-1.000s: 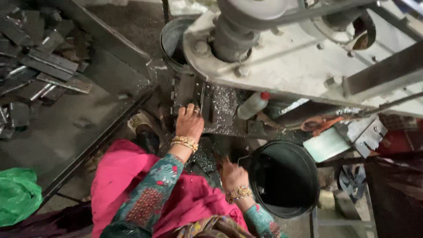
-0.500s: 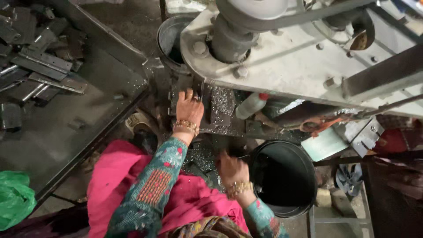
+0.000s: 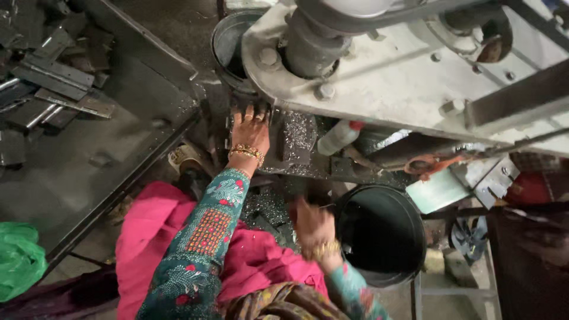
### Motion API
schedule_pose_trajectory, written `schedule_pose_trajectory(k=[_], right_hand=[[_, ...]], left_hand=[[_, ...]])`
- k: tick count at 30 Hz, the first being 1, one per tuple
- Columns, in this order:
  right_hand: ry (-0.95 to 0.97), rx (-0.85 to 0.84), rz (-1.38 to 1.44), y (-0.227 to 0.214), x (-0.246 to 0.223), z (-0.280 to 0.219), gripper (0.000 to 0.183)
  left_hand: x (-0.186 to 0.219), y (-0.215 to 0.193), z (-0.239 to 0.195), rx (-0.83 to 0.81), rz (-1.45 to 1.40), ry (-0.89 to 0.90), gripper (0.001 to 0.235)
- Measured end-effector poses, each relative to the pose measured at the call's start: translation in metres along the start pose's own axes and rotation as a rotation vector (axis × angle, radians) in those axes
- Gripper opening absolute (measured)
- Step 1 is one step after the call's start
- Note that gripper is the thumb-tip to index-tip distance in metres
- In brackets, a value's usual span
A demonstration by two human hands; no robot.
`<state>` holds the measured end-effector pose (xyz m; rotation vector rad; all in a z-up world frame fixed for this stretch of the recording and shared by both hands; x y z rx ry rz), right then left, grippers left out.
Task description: The person operates a metal fabrication machine by placing small metal plates into a slot and then moving the finished parts into a large metal container by hand.
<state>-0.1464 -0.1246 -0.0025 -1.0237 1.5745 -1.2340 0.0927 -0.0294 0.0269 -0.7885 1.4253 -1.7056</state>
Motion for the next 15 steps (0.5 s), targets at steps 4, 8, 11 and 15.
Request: schedule_pose_trajectory(k=[4, 8, 11, 15], right_hand=[[-0.066, 0.089, 0.038, -0.054, -0.014, 0.015, 0.027], [-0.051, 0.121, 0.007, -0.056, -0.019, 0.012, 0.021], [-0.012, 0.047, 0.050, -0.050, -0.017, 0.013, 0.023], [-0.036, 0.089, 0.012, -0.050, -0.018, 0.016, 0.027]], left_hand=[[0.013, -0.007, -0.060, 0.016, -0.086, 0.098, 0.077], [0.009, -0.004, -0.129, 0.293, 0.020, 0.304, 0.038], [0.001, -0.003, -0.117, 0.196, -0.154, 0.486, 0.028], [0.017, -0.040, -0.082, 0.388, -0.271, 0.366, 0.031]])
Point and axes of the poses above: each hand's wrist, its own z-axis towards the middle knuckle, its own y-axis out of the palm, x = y × z, the point moved 6 cm from there along z, towards the middle knuckle, and after that the axes turned 6 degrees about x, right-handed, at the moved point
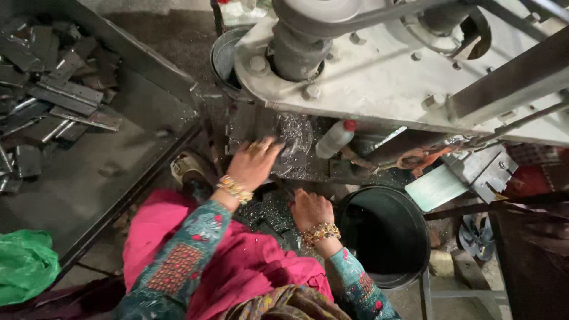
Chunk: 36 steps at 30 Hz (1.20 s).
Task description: The person operates a metal fabrication machine by placing small metal plates into a slot and then moving the finished parts into a large metal container by hand.
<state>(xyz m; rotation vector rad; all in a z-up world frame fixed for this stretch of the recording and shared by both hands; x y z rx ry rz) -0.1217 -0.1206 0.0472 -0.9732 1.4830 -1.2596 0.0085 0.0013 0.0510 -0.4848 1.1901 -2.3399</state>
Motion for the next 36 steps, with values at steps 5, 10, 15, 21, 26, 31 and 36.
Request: schedule_pose_trajectory(k=[5, 10, 15, 21, 26, 31, 36], right_hand=[[-0.018, -0.005, -0.020, 0.010, 0.007, -0.001, 0.024], [-0.005, -0.018, -0.011, 0.004, 0.006, 0.000, 0.030], [0.038, -0.074, -0.080, 0.015, 0.007, 0.008, 0.024], [-0.187, 0.024, -0.146, 0.002, 0.005, 0.019, 0.026], [0.002, -0.125, -0.196, 0.007, 0.012, 0.020, 0.040], [0.075, -0.266, -0.264, 0.026, 0.028, 0.030, 0.048], [0.099, -0.248, -0.252, 0.042, 0.042, 0.037, 0.058]], left_hand=[[0.021, 0.057, 0.048, 0.001, 0.348, -0.344, 0.031], [-0.033, 0.086, 0.006, -0.232, 0.107, -0.623, 0.026], [-0.012, 0.077, -0.042, -0.123, 0.133, -0.421, 0.025], [-0.057, 0.046, 0.026, -0.043, 0.206, -0.425, 0.024], [-0.110, -0.054, -0.016, 0.119, 0.245, -0.592, 0.033], [-0.280, -0.098, -0.094, -0.100, 0.804, -0.635, 0.027], [-0.374, -0.061, -0.117, -0.262, 0.876, -0.387, 0.037]])
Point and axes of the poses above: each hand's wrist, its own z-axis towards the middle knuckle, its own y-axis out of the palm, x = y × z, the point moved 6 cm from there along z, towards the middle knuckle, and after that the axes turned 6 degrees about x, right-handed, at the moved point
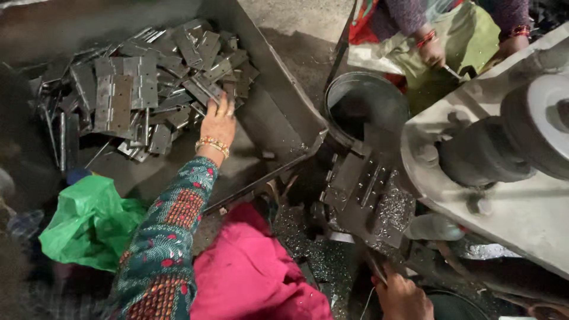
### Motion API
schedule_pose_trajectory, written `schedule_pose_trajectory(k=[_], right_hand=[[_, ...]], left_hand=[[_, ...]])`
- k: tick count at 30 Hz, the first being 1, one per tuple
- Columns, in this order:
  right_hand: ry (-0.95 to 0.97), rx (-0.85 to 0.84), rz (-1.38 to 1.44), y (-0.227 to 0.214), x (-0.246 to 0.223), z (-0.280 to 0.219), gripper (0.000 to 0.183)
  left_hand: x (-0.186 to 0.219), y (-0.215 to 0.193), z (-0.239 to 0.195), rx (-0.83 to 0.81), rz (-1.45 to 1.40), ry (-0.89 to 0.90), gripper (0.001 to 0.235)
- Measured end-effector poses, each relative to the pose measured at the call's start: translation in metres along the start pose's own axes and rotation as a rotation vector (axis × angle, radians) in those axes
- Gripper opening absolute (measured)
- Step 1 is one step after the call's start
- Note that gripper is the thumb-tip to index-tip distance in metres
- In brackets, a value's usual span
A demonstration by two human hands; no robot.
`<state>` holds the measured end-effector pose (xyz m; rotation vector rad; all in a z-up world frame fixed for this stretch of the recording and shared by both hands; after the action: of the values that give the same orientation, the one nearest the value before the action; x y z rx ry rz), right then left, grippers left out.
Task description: The person operates a metal fabrication machine by placing small metal plates into a slot and then moving the finished parts into a large metal container by hand.
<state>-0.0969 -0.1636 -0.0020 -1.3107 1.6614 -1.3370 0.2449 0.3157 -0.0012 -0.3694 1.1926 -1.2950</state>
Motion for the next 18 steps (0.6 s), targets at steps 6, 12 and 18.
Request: schedule_pose_trajectory(k=[6, 12, 18], right_hand=[[-0.023, 0.077, 0.073, -0.022, -0.009, -0.014, 0.050], [-0.129, 0.327, 0.246, -0.092, -0.051, -0.041, 0.053], [-0.473, 0.289, 1.625, -0.087, -0.151, -0.041, 0.043]], left_hand=[[-0.021, -0.001, -0.017, -0.012, -0.133, 0.138, 0.021], [-0.042, -0.122, -0.042, 0.242, -0.390, -0.213, 0.019], [0.074, -0.254, -0.095, -0.062, -1.658, -0.790, 0.039]])
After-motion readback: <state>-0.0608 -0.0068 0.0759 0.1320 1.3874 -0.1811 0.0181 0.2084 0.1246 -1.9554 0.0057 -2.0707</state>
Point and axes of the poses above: each hand's wrist, its own z-axis towards the middle knuckle, its own y-axis out of the palm, x = y × z, the point moved 6 cm from there along z, towards the middle knuckle, and after that the axes turned 6 degrees about x, right-handed, at the moved point
